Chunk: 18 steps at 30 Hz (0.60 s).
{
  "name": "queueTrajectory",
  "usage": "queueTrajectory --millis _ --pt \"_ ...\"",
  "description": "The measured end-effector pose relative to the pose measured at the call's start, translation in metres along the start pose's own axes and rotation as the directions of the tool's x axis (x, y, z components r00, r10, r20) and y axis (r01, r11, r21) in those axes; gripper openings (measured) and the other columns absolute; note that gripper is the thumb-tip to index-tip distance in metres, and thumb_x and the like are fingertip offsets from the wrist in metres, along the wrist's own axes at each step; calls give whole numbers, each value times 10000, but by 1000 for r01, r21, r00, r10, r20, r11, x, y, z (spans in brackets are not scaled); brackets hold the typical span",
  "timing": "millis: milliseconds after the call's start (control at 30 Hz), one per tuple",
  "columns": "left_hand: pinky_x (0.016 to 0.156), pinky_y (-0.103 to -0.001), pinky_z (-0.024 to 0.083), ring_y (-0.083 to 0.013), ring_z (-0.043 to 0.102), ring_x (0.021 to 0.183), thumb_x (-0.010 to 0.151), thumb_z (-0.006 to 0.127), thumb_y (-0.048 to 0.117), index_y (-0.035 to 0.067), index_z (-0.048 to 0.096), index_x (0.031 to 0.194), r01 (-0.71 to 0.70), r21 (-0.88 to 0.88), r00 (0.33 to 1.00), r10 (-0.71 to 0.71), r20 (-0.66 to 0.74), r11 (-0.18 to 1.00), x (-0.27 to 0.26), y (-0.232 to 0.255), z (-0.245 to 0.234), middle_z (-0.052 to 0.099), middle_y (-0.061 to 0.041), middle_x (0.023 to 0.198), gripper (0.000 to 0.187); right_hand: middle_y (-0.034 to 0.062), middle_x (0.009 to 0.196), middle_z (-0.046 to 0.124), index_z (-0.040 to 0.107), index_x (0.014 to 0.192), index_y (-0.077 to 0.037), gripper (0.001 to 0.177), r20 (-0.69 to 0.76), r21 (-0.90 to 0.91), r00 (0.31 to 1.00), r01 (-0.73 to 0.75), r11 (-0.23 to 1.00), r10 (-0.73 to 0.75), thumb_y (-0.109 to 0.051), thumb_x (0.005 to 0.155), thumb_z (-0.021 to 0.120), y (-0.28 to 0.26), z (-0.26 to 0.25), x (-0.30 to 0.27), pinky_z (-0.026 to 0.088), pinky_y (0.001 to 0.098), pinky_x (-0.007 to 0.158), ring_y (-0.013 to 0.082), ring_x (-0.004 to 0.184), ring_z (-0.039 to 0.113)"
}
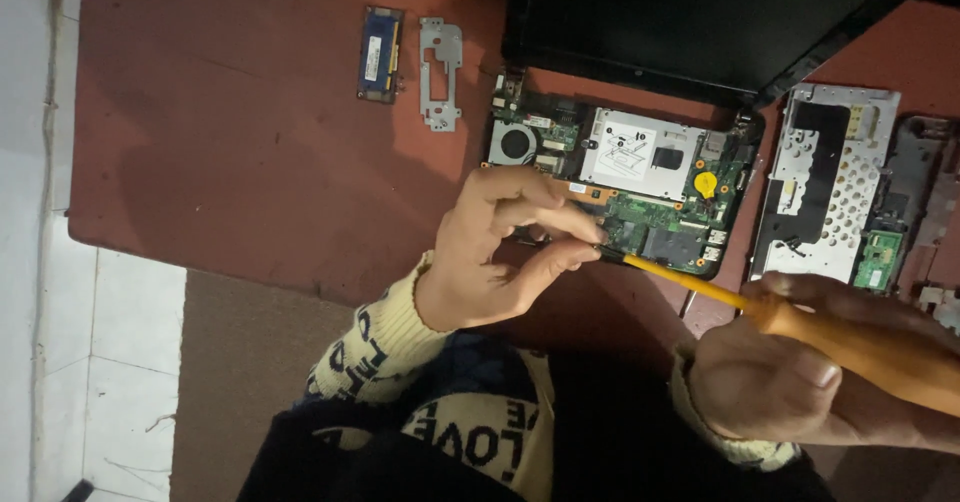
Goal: Disassembling a laptop by removing screws with a screwdriver and extracting the internal hard drive.
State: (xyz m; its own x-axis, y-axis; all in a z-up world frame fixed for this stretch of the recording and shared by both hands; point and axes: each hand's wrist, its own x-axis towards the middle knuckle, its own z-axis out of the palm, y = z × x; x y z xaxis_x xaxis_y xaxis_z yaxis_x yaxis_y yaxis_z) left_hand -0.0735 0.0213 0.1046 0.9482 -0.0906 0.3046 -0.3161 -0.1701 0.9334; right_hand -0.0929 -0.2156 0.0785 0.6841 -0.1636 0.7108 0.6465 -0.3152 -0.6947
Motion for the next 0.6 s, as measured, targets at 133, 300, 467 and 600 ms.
queueTrajectory --millis 133,300,467,600 --pt "712 -200 532 -107 611 746 833 744 -104 60 549 1012 -15 -147 1000 16 3 989 5 0 -1 520 -30 1018 312 178 1338 515 350 1488 -220 494 10 -7 1000 6 1000 -6 -55 1030 435 3 -3 -2 565 423 867 308 911 602" --pt "713 -200 505 -97 608 774 846 741 -102 54 429 1103 -70 -128 998 68 -19 989 5 -6 1 670 -8 956 434 174 1366 524 345 1504 -244 529 21 -12 1000 7 1000 -6 -44 1022 434 11 -15 -10 566 420 895 302 923 611" --pt "616 -238 506 -138 605 618 816 765 -37 39 664 915 -55 57 996 52 68 997 15 4 -7 737 -38 920 161 313 1304 507 255 1533 -379 636 -30 -5 999 21 1000 -21 -52 994 339 22 -29 -17 655 530 720 411 808 639" --pt "644 -246 517 -147 627 634 803 760 -70 28 606 833 -128 37 991 126 46 991 18 -2 -6 737 -59 934 186 291 1345 469 274 1518 -423 665 -37 53 999 20 998 -18 -39 989 397 22 -29 -14 647 529 694 391 832 593"
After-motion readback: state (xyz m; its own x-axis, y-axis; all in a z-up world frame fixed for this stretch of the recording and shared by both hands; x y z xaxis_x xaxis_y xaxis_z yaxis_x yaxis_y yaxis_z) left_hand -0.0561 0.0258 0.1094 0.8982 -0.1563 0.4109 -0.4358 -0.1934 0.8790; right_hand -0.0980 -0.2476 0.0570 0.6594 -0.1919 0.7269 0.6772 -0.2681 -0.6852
